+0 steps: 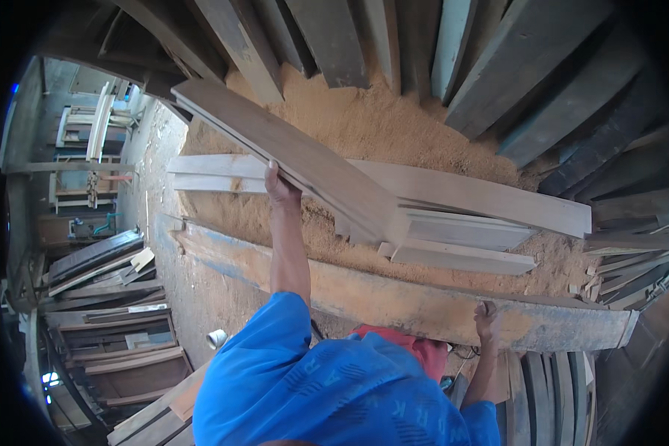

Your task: The person uses a handheld router to shape the edges of wooden planks in a workshop. They pick up planks, position them on a workbench, and guide the router along the edges to create a profile. The person also uses a hand saw to trim the ends of the planks and a metal ruler to check the alignment of the cuts.

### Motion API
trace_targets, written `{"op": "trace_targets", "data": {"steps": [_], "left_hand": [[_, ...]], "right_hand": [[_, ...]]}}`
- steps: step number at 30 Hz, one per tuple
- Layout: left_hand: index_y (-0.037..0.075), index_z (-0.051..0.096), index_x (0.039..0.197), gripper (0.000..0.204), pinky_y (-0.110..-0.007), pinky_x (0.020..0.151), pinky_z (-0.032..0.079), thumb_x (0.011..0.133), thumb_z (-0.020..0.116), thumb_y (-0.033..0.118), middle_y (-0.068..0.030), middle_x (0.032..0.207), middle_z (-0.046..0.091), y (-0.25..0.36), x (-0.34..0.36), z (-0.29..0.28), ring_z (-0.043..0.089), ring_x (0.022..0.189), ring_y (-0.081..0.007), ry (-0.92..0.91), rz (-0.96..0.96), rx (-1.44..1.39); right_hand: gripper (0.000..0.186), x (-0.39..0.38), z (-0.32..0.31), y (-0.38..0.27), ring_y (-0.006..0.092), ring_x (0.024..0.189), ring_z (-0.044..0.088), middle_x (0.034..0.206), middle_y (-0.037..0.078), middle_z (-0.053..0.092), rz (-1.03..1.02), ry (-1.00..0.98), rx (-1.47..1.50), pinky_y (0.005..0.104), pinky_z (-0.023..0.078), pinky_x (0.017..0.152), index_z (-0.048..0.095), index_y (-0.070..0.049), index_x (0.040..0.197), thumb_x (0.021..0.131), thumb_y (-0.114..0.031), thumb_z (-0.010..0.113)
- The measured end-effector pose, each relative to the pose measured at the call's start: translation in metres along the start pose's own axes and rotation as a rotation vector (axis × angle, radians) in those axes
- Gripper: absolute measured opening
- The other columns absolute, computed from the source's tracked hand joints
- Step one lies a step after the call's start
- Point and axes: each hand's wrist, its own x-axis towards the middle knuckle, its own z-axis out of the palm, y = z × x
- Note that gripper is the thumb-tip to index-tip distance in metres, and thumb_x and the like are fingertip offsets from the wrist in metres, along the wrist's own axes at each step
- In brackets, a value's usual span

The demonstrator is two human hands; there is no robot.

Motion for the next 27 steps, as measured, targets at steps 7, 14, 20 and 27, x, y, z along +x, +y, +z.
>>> {"op": "trace_targets", "data": {"steps": [7,14,20,27], "left_hand": [[-0.002,0.04,0.145,0.105,-0.053,0.101,0.051,0.062,0.074,0.053,-0.0225,0.128,0.058,-0.026,-0.089,0.132,0.056,0.122,-0.0416,-0.529,-0.288,-0.252],[-0.003,0.038,0.149,0.108,-0.05,0.097,0.055,0.064,0.074,0.055,-0.026,0.131,0.057,-0.082,-0.201,0.196,0.062,0.116,-0.0427,-0.818,-0.689,-0.093],[-0.003,0.038,0.149,0.093,-0.045,0.096,0.054,0.077,0.074,0.044,-0.0235,0.13,0.059,-0.146,-0.283,0.191,0.065,0.112,-0.0362,-0.922,-0.903,0.281],[0.0,0.031,0.154,0.092,-0.038,0.098,0.048,0.081,0.08,0.027,-0.019,0.129,0.058,-0.212,-0.444,0.213,0.058,0.114,-0.0249,-1.163,-0.419,0.861]], "right_hand": [[0.035,-0.046,0.011,-0.002,0.0157,0.071,0.064,0.086,0.01,0.067,-0.015,0.052,0.018,0.03,0.054,0.063,0.065,0.004,0.11,0.102,-0.029,0.058],[0.036,-0.123,0.014,0.1,0.0159,0.069,0.064,0.085,0.012,0.069,-0.079,0.283,0.041,0.032,0.053,0.065,0.065,0.007,0.109,0.1,-0.027,0.057],[0.039,-0.227,0.0,0.122,0.0207,0.084,0.067,0.094,0.009,0.071,0.117,0.399,0.094,0.0372,0.054,0.076,0.066,0.003,0.117,0.098,-0.031,0.059],[0.091,-0.307,0.01,0.004,0.0353,0.133,0.052,0.145,0.028,0.049,-0.233,0.158,0.621,0.0435,0.042,0.111,0.031,-0.001,0.154,0.086,-0.039,0.077]]}}
